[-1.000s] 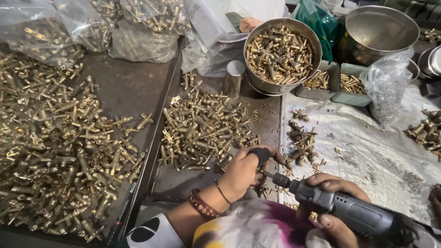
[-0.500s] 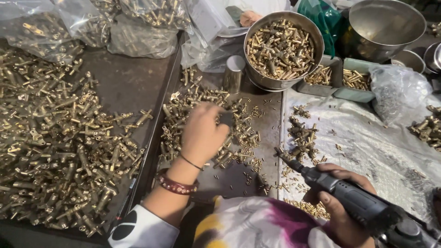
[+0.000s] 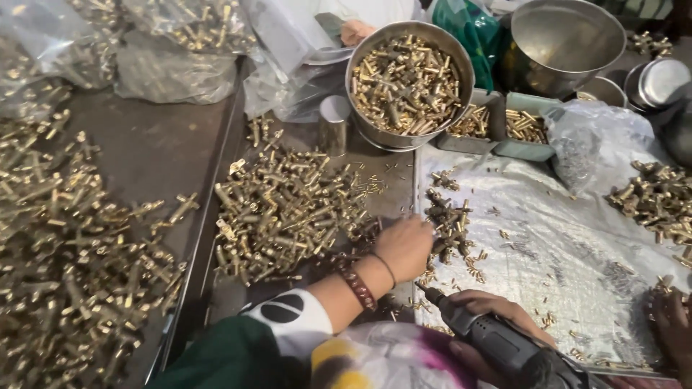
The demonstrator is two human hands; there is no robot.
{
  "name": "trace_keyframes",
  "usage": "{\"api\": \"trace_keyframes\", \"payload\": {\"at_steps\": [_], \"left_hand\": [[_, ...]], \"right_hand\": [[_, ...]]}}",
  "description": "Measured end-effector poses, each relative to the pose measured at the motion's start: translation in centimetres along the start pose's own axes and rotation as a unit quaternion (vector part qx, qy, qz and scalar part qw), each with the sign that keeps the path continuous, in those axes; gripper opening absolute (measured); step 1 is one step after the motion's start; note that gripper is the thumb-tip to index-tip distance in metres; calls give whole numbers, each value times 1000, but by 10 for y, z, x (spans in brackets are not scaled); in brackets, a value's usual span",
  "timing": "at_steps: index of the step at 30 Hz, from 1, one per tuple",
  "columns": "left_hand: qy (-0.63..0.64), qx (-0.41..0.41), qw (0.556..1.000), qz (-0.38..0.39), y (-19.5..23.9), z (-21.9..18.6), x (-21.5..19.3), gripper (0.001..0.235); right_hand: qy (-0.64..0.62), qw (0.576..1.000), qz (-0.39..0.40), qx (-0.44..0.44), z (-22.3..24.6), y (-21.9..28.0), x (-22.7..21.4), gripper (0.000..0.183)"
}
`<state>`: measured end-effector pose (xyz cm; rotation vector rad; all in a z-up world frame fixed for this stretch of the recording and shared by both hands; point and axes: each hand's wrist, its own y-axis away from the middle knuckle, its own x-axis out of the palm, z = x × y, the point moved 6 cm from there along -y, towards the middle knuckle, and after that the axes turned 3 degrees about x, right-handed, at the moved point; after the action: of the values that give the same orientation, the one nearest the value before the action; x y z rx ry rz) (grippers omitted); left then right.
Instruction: Polishing small brass metal components using a handheld rotary tool.
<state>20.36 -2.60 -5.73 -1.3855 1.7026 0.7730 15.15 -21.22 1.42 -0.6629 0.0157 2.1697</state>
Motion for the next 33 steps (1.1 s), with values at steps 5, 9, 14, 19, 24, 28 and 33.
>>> {"api": "trace_keyframes", "payload": {"at_steps": [5, 9, 14, 19, 24, 28, 33], "left_hand": [[89, -153, 980, 96, 9, 33, 16, 22], [137, -125, 982, 46, 11, 54, 32, 22], [560, -139, 814, -59, 26, 73, 21, 28], [739, -215, 629, -108, 49, 69, 24, 17], [783, -242, 561, -121, 77, 43, 5, 21], [797, -240, 543, -112, 84, 31, -8, 25], [818, -218, 523, -102, 85, 14, -30, 25]], "right_hand": [[-32, 999, 19, 16, -4, -9, -2, 50], [-49, 998, 15, 31, -2, -13, 5, 49], [-56, 997, 47, -1, -3, -20, 0, 49], [-195, 977, -65, 53, 15, -24, 1, 45], [-317, 942, -88, 66, 21, -24, 6, 45], [-300, 948, -81, 73, 21, -20, 11, 49], [-404, 910, -81, 51, 23, -18, 10, 52]]}}
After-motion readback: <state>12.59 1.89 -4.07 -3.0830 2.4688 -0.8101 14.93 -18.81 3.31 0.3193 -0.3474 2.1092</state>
